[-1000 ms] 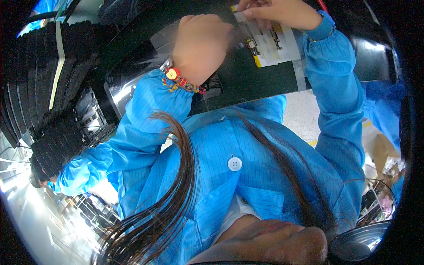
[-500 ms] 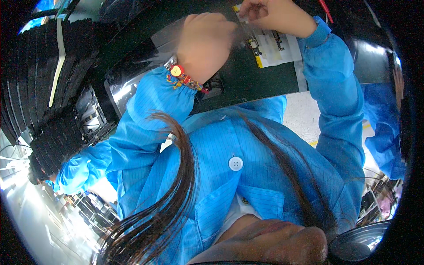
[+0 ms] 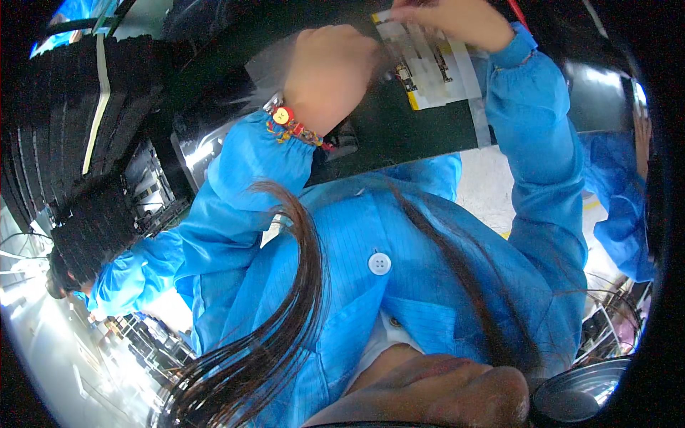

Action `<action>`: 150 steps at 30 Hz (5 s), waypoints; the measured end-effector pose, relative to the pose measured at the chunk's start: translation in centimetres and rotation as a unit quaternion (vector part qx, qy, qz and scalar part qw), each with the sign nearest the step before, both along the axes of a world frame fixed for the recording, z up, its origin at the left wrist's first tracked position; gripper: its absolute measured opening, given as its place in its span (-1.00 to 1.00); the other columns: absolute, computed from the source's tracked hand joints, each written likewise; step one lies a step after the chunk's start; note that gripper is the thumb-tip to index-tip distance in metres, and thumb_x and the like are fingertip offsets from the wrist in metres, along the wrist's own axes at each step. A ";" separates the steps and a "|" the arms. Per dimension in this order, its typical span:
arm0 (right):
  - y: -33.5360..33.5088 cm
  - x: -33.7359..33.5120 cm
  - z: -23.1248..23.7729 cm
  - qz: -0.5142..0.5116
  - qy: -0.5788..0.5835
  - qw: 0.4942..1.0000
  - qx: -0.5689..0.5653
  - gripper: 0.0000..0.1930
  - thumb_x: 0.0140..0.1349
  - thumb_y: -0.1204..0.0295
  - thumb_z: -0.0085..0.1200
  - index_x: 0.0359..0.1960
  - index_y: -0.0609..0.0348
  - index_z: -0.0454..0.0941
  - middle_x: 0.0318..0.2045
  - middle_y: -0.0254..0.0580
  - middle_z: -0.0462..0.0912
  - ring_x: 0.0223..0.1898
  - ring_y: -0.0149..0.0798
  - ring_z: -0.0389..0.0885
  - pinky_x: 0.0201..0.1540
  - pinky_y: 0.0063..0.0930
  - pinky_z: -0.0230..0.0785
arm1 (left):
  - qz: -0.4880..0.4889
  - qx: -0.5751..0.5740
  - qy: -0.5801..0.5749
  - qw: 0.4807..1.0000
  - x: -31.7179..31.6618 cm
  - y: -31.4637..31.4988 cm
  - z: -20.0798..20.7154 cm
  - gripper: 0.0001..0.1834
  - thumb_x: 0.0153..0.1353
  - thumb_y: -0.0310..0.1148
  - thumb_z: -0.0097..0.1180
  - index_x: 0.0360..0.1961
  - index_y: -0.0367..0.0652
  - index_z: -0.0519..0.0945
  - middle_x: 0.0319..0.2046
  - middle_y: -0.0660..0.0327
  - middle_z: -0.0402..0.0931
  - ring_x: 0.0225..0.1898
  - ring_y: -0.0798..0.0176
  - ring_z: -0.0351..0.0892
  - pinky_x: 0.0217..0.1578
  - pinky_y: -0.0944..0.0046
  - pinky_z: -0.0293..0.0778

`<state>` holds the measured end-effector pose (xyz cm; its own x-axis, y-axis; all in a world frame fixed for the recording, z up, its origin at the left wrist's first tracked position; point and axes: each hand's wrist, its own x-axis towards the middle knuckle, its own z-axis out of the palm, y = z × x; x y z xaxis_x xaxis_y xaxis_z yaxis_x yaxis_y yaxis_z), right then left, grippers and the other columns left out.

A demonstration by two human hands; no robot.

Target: Testing tablet display functionality and assembling internal hardware components on an electronics production line.

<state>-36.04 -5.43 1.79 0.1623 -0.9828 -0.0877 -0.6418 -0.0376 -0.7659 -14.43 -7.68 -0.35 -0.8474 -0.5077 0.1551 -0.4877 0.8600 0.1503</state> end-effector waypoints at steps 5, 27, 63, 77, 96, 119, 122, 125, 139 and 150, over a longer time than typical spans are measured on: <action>-3.8 -0.4 -2.1 -0.014 0.055 0.998 -0.021 -0.76 0.02 0.33 0.16 -0.35 0.26 0.65 -0.41 -0.05 0.65 -0.39 -0.24 0.59 -0.28 -0.45 0.41 | 0.046 0.000 0.038 0.998 2.3 -0.7 -1.4 -0.79 -0.02 -0.37 0.18 -0.31 -0.15 0.60 -0.38 0.13 0.53 -0.26 0.02 0.52 -0.24 0.08 0.39; -1.5 -2.4 -1.2 -0.080 0.089 0.993 0.020 -0.77 -0.01 0.33 0.20 -0.42 0.27 0.66 -0.51 -0.11 0.65 -0.49 -0.30 0.56 -0.38 -0.46 0.39 | 0.004 0.001 0.055 0.998 0.4 0.2 -0.9 -0.80 0.00 -0.33 0.17 -0.31 -0.12 0.59 -0.39 0.14 0.52 -0.26 0.03 0.51 -0.22 0.09 0.39; -1.9 -2.6 -1.4 -0.070 0.085 0.994 0.008 -0.76 0.00 0.31 0.19 -0.41 0.26 0.67 -0.48 -0.09 0.65 -0.48 -0.29 0.56 -0.35 -0.48 0.39 | 0.260 0.014 0.074 0.963 16.6 3.5 2.9 -0.69 0.08 -0.36 0.17 -0.12 -0.14 0.58 -0.06 0.07 0.48 -0.02 -0.01 0.45 0.01 0.14 0.34; -0.7 -1.7 -2.9 0.072 -0.131 0.984 -0.099 -0.75 -0.04 0.30 0.18 -0.41 0.26 0.66 -0.48 -0.09 0.64 -0.48 -0.28 0.56 -0.34 -0.46 0.40 | -0.095 -0.007 0.116 0.989 3.5 9.2 1.9 -0.70 -0.10 -0.39 0.04 -0.25 -0.14 0.54 -0.28 0.25 0.48 -0.18 0.22 0.46 -0.17 0.22 0.35; -0.8 -1.1 -0.3 -0.086 0.069 0.994 -0.023 -0.76 -0.04 0.31 0.17 -0.42 0.24 0.66 -0.47 -0.05 0.65 -0.44 -0.22 0.58 -0.32 -0.41 0.41 | 0.126 0.031 0.126 0.984 -0.8 5.8 -0.5 -0.89 0.08 -0.37 0.07 -0.39 -0.15 0.58 -0.43 0.07 0.53 -0.38 -0.04 0.53 -0.37 0.06 0.47; -0.7 -1.9 -1.0 -0.080 0.084 0.993 -0.017 -0.74 -0.06 0.29 0.16 -0.42 0.22 0.66 -0.48 -0.08 0.64 -0.46 -0.24 0.59 -0.33 -0.41 0.41 | 0.122 0.067 0.131 0.982 -1.8 5.7 -1.1 -0.86 -0.01 -0.40 0.13 -0.40 -0.20 0.60 -0.41 0.05 0.52 -0.34 -0.01 0.53 -0.30 0.14 0.48; -0.8 -1.6 -1.0 -0.092 0.071 0.993 -0.008 -0.74 -0.07 0.29 0.16 -0.42 0.23 0.66 -0.49 -0.08 0.65 -0.46 -0.23 0.59 -0.34 -0.40 0.41 | 0.129 0.050 0.114 0.984 -1.6 5.6 -1.2 -0.85 -0.01 -0.40 0.13 -0.40 -0.22 0.60 -0.42 0.05 0.51 -0.35 -0.01 0.52 -0.31 0.14 0.47; -0.7 -1.9 -1.0 -0.086 0.065 0.994 -0.009 -0.74 -0.07 0.28 0.16 -0.44 0.23 0.66 -0.49 -0.08 0.64 -0.46 -0.22 0.59 -0.34 -0.40 0.41 | 0.119 0.047 0.121 0.984 -1.8 5.5 -1.3 -0.85 -0.02 -0.40 0.14 -0.41 -0.23 0.59 -0.42 0.04 0.51 -0.34 -0.02 0.52 -0.31 0.13 0.47; -0.8 -1.3 -1.5 -0.082 0.083 0.992 -0.056 -0.73 -0.09 0.27 0.15 -0.46 0.23 0.65 -0.50 -0.06 0.63 -0.45 -0.19 0.59 -0.32 -0.37 0.41 | 0.136 0.056 0.141 0.979 -2.2 5.8 -1.1 -0.85 -0.07 -0.41 0.13 -0.50 -0.29 0.54 -0.48 -0.01 0.48 -0.37 -0.06 0.49 -0.32 0.06 0.44; -0.5 -0.8 -1.5 -0.092 0.099 0.987 -0.089 -0.75 -0.07 0.30 0.14 -0.47 0.26 0.63 -0.50 -0.03 0.62 -0.46 -0.17 0.58 -0.32 -0.35 0.41 | 0.096 0.059 0.162 0.980 -1.9 5.2 -1.7 -0.88 -0.06 -0.42 0.13 -0.50 -0.26 0.56 -0.48 0.02 0.50 -0.37 -0.03 0.49 -0.32 0.09 0.44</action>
